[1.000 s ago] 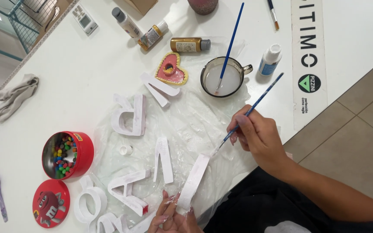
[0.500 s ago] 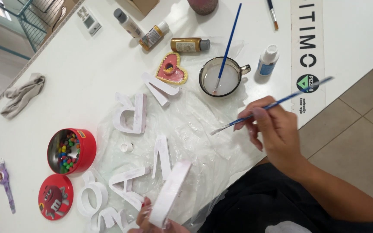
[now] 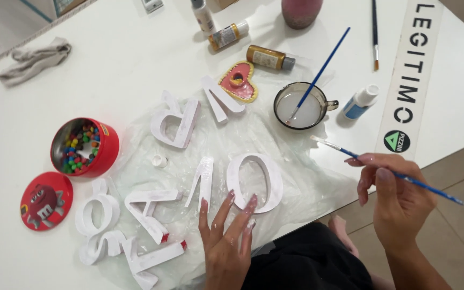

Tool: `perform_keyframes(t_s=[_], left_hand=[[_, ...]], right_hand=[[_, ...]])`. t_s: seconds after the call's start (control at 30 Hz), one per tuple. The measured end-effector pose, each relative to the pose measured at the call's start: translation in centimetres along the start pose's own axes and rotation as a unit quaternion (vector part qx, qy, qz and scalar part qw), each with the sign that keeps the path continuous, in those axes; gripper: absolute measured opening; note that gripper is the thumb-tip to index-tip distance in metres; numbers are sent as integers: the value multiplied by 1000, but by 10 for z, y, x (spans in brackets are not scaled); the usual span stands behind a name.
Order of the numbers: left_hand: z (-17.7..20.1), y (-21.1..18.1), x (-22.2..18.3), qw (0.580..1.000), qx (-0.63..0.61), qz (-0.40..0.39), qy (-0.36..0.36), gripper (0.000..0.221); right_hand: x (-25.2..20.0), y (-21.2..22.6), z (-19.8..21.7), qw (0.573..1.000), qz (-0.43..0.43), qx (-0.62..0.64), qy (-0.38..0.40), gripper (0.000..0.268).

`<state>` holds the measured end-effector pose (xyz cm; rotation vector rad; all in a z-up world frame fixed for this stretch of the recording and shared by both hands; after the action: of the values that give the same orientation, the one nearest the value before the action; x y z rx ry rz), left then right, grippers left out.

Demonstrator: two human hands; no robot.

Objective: Painting the edges of 3D white letters with red paint using a small paintbrush.

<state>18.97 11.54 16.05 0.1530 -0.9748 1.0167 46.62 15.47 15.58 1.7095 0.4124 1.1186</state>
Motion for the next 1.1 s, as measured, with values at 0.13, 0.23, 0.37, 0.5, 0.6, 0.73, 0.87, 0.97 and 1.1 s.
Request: perform_keyframes(t_s=[0.13,0.23,0.37,0.5,0.6,0.73,0.87,0.97,1.1], left_hand=[[11,11,-18,974,-87,169,123,57],[18,17,-37,971,-149,180,45,45],[27,10,-43,927,-157,310,-141,32],[13,10,-49,949,-199,188,-156,58],[9,7,-42,956,-207,134,-159,61],[8,7,-36,953,-223,141,-147,59],[10,10,-35,954,-217,149,-143,59],[11,12,-32,963,-199,140,-117,58],[9,15,-39,961,-208,147,-109,58]], right_hand=[[-8,5,-7,999,5,2,51,14],[-20,11,-11,997,7,-1,81,15],[-36,12,-14,996,-8,-23,91,15],[-57,14,-35,990,-4,56,132,15],[-73,23,-52,983,57,56,165,11],[-77,44,-81,964,139,27,224,13],[-77,43,-91,957,157,25,243,11],[-76,40,-90,951,148,11,270,13],[-78,41,-85,957,188,-9,219,18]])
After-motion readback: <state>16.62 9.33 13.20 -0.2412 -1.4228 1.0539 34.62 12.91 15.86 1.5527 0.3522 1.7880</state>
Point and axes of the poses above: each hand's wrist, its own x-axis towards the middle knuckle, its own z-axis out of the back of the hand, y = z × x, the point moved 4 cm from there along x, towards the middle knuckle, and after that the axes turned 11 degrees about -y, right-handed, at the moved point
